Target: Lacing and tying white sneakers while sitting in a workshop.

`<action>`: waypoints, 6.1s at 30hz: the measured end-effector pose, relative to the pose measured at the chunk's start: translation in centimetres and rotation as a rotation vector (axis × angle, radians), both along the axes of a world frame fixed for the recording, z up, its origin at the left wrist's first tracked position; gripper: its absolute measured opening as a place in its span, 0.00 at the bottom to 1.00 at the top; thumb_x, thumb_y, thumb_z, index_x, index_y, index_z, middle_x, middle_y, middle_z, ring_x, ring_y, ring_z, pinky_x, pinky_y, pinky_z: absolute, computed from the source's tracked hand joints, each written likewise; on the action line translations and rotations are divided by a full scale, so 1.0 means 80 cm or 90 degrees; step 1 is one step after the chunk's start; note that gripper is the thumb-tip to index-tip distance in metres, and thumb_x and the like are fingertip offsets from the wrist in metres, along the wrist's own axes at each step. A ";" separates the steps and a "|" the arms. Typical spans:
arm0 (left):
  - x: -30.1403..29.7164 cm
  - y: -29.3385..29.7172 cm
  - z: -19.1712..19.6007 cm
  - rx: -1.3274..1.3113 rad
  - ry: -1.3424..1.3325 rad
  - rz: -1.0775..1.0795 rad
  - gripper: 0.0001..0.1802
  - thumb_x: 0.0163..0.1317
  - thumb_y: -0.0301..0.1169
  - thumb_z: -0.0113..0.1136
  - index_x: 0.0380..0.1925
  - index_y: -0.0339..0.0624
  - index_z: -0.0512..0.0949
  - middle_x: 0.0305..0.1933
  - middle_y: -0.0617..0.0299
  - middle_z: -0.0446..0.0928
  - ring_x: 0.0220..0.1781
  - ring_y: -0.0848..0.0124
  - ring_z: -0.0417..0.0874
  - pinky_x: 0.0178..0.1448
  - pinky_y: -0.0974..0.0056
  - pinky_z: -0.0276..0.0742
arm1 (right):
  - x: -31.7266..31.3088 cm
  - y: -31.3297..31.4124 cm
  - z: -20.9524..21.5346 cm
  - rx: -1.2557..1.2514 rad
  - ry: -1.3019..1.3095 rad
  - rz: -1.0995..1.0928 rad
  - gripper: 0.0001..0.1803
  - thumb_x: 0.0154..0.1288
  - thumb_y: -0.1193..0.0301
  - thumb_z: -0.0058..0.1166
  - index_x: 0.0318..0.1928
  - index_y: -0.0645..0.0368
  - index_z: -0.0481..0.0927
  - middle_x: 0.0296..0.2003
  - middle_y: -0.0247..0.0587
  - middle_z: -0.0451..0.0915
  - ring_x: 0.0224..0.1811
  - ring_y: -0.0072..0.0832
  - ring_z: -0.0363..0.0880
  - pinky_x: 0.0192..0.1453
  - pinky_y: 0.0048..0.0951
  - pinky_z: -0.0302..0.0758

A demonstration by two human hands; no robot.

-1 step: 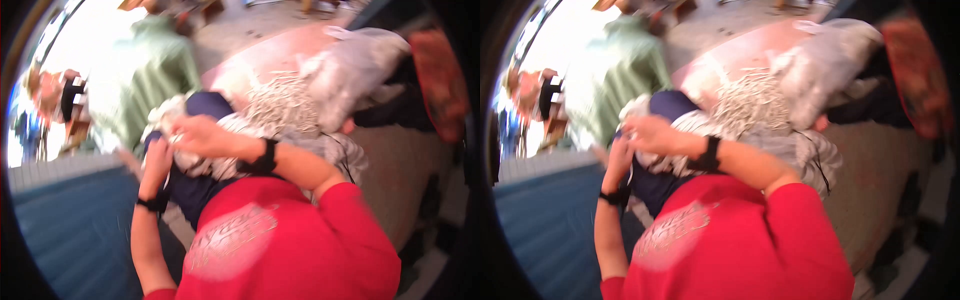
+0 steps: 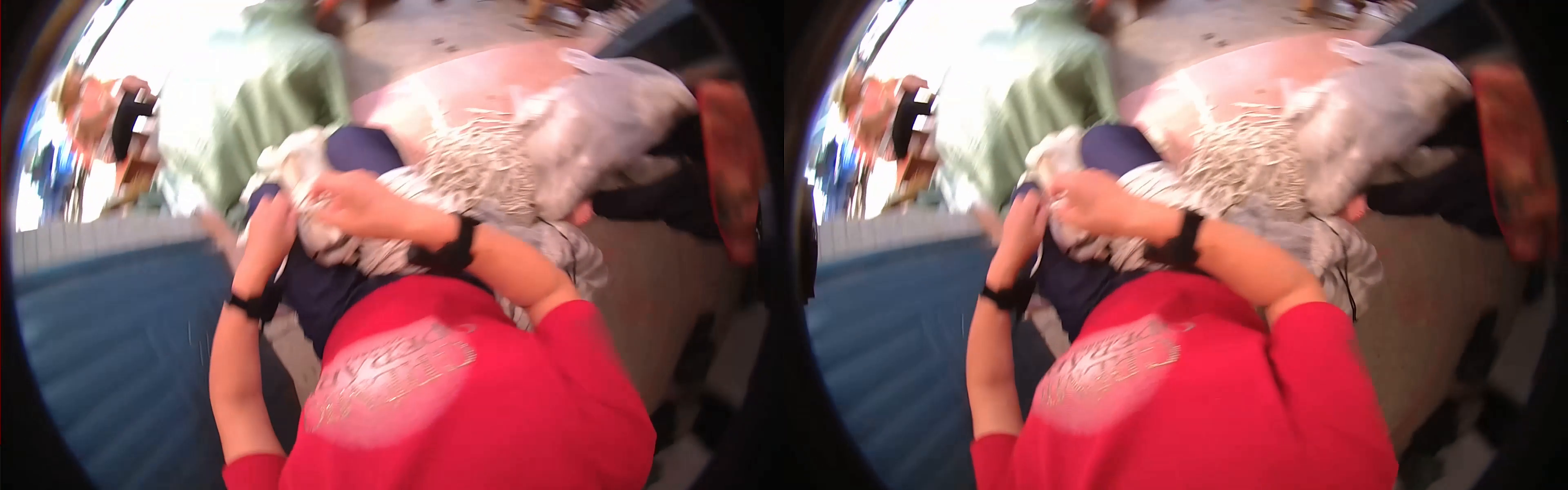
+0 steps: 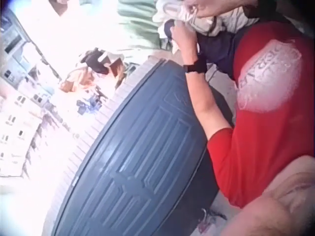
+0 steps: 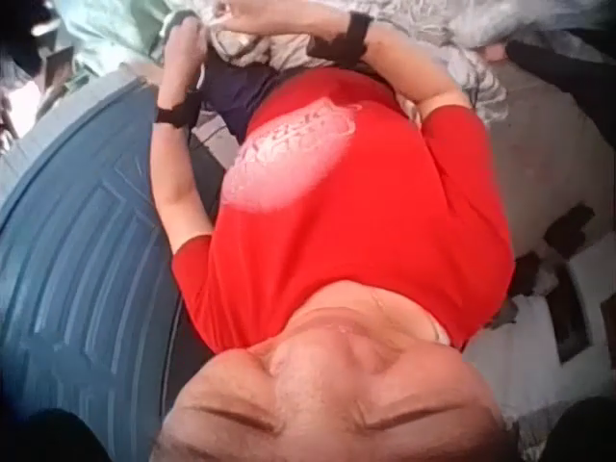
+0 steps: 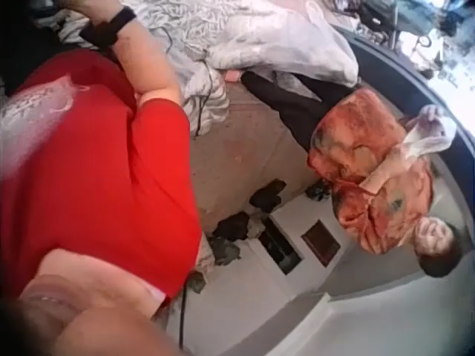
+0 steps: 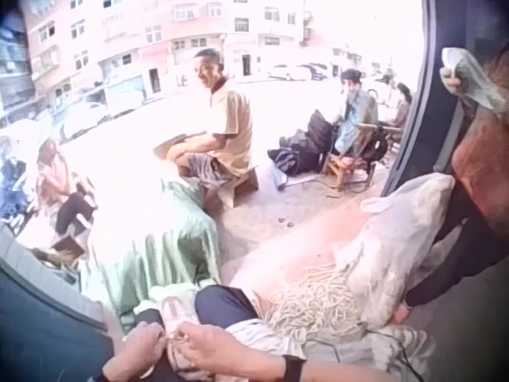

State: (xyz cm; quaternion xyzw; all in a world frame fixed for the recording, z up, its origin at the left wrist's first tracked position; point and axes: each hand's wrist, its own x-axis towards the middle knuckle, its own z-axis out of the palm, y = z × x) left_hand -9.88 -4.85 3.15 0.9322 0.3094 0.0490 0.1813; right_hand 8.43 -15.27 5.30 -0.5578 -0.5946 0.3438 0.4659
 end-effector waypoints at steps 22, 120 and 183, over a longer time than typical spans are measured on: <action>-0.034 -0.031 0.003 0.006 0.079 0.101 0.08 0.60 0.33 0.48 0.31 0.41 0.74 0.20 0.47 0.74 0.26 0.50 0.77 0.31 0.51 0.71 | -0.050 0.003 -0.054 -0.028 -0.266 0.010 0.09 0.55 0.69 0.48 0.34 0.59 0.77 0.28 0.48 0.78 0.31 0.44 0.77 0.36 0.41 0.73; -0.016 -0.041 0.015 0.117 0.076 -0.025 0.03 0.47 0.24 0.49 0.21 0.39 0.73 0.26 0.54 0.69 0.33 0.56 0.69 0.36 0.55 0.67 | 0.018 0.000 -0.051 0.054 -0.688 0.014 0.04 0.49 0.67 0.50 0.25 0.49 0.78 0.24 0.35 0.71 0.31 0.32 0.72 0.33 0.36 0.67; -0.009 -0.019 0.032 -0.217 -0.348 0.228 0.07 0.57 0.25 0.53 0.34 0.33 0.74 0.28 0.64 0.73 0.29 0.78 0.72 0.34 0.73 0.69 | 0.340 -0.128 0.126 0.370 -0.711 -0.848 0.35 0.45 0.78 0.58 0.57 0.65 0.61 0.52 0.51 0.66 0.57 0.46 0.64 0.60 0.44 0.60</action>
